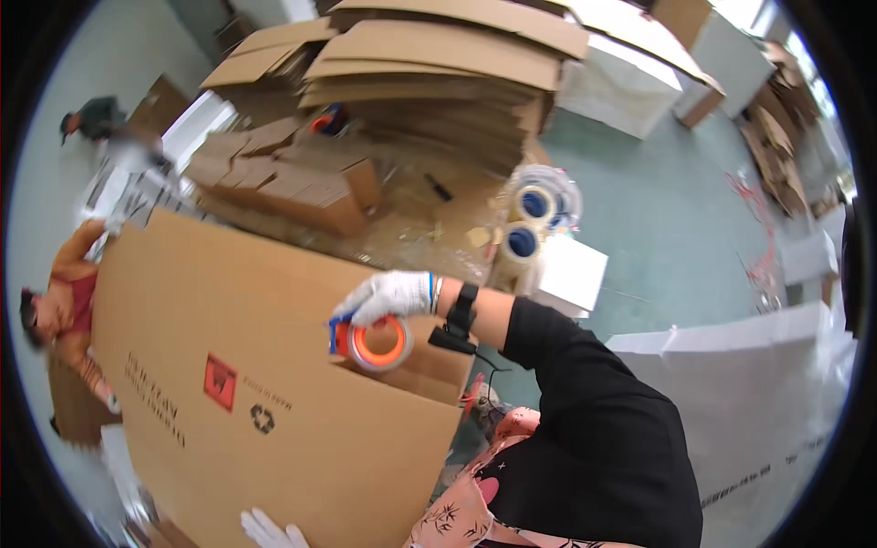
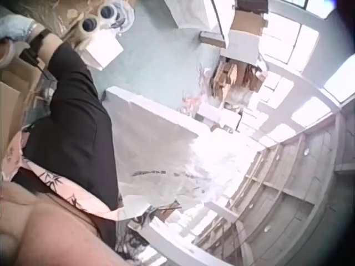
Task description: The person assembles cardboard boxes and packs them with white foam inserts. They place foam pieces into the box, fold the cardboard flaps, and seal the box with tape. The process is repeated for multiple boxes in a warehouse setting.
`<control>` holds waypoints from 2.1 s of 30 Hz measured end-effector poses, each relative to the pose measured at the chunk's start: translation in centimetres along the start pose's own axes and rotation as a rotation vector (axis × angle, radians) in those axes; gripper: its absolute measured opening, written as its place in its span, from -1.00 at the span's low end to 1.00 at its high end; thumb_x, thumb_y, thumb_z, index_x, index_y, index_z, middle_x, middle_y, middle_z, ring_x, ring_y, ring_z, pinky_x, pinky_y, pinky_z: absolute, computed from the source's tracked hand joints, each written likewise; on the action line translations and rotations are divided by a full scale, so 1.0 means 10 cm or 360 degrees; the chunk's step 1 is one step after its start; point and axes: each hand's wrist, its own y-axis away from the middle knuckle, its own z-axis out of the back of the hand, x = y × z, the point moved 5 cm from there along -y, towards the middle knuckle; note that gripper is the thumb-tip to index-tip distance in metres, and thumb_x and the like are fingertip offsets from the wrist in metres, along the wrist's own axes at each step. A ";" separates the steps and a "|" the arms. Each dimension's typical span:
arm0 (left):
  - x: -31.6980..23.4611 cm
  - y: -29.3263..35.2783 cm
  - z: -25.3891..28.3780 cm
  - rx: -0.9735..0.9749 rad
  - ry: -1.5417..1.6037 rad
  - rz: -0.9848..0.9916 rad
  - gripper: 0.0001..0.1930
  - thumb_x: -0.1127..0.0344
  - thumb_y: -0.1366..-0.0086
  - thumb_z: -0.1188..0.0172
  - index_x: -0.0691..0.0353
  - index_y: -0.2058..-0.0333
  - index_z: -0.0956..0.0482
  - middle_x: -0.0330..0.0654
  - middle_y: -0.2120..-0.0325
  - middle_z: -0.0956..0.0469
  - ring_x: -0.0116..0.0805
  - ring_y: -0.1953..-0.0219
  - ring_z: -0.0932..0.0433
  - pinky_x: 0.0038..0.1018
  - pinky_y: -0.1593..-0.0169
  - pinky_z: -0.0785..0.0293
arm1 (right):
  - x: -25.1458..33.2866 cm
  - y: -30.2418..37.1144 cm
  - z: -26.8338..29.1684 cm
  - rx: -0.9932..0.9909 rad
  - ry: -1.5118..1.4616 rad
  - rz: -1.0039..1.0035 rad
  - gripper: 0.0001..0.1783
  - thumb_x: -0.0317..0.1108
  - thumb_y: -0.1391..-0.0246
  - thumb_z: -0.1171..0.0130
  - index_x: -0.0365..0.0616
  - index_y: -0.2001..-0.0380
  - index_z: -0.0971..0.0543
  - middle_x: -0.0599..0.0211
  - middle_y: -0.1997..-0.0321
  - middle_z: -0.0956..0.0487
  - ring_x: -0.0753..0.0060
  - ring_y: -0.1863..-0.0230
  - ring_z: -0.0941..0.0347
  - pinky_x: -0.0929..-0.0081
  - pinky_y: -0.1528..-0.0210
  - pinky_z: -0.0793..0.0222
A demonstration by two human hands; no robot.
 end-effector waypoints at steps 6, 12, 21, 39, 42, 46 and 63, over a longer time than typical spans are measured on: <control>0.04 -0.10 -0.07 0.0422 0.0446 0.0096 -0.22 -0.05 -0.44 0.15 0.42 -0.39 0.13 0.34 -0.39 0.17 0.28 -0.44 0.19 0.05 -0.44 0.27 | -0.70 0.99 -1.14 -0.0339 -0.0348 -0.0127 -0.49 -0.17 -0.12 -0.23 -0.15 -0.11 -0.55 0.34 0.03 -0.65 0.37 -0.03 -0.55 0.37 -0.10 -0.43; 0.13 -0.13 -0.02 0.0216 0.0402 -0.0275 -0.20 -0.09 -0.44 0.14 0.41 -0.38 0.12 0.39 -0.36 0.14 0.30 -0.41 0.16 0.06 -0.42 0.24 | -0.96 0.63 -2.11 -0.1216 0.0394 -0.0155 -0.55 -0.14 -0.18 -0.15 -0.18 -0.05 -0.55 0.22 0.02 -0.63 0.27 -0.04 -0.54 0.39 -0.11 -0.43; 0.30 -0.18 -0.19 -0.0067 0.0772 -0.0823 -0.03 -0.05 -0.10 -0.25 0.35 -0.36 -0.04 0.36 -0.39 0.18 0.36 -0.43 0.22 0.11 -0.44 0.35 | -0.97 0.53 -2.49 -0.1381 0.0510 -0.0327 -0.56 -0.10 -0.21 -0.08 -0.12 -0.05 -0.54 0.17 -0.05 -0.59 0.20 -0.07 -0.52 0.35 -0.06 -0.46; 0.04 0.07 -0.14 -0.0089 0.0707 -0.0529 -0.10 -0.24 -0.26 -0.05 0.24 -0.39 -0.04 0.30 -0.39 0.11 0.34 -0.43 0.19 0.07 -0.45 0.33 | -1.08 -0.04 -5.83 -0.0609 -0.0154 -0.0312 -0.59 -0.05 -0.28 0.00 -0.13 0.02 -0.52 0.07 0.02 -0.58 0.04 0.04 -0.51 0.21 -0.02 -0.40; 0.02 0.13 -0.19 -0.0072 0.0690 -0.0510 -0.12 -0.22 -0.30 -0.02 0.23 -0.40 0.00 0.29 -0.40 0.13 0.32 -0.43 0.17 0.05 -0.45 0.30 | -1.18 -0.28 -5.72 -0.0576 -0.0300 -0.0456 -0.57 -0.08 -0.26 -0.04 -0.17 -0.02 -0.49 0.09 -0.01 -0.57 0.10 0.00 -0.49 0.23 -0.06 -0.38; 0.02 0.14 -0.15 -0.0063 0.0713 -0.0471 -0.13 -0.22 -0.30 -0.02 0.21 -0.40 -0.02 0.25 -0.40 0.12 0.31 -0.43 0.17 0.02 -0.45 0.28 | -1.47 -0.44 -5.35 -0.0415 -0.0284 -0.0489 -0.52 -0.11 -0.23 -0.09 -0.22 -0.09 -0.44 0.12 -0.06 -0.55 0.17 -0.04 -0.47 0.27 -0.11 -0.35; -0.03 0.08 -0.18 -0.0234 0.0840 -0.0537 -0.12 -0.14 -0.21 -0.16 0.23 -0.37 -0.09 0.29 -0.38 0.06 0.33 -0.42 0.14 0.13 -0.43 0.33 | -1.12 2.98 -2.88 -0.0073 -0.0092 -0.1067 -0.25 -0.46 0.16 -0.22 -0.20 -0.23 -0.39 0.28 0.00 -0.54 0.48 -0.03 -0.46 0.51 -0.08 -0.43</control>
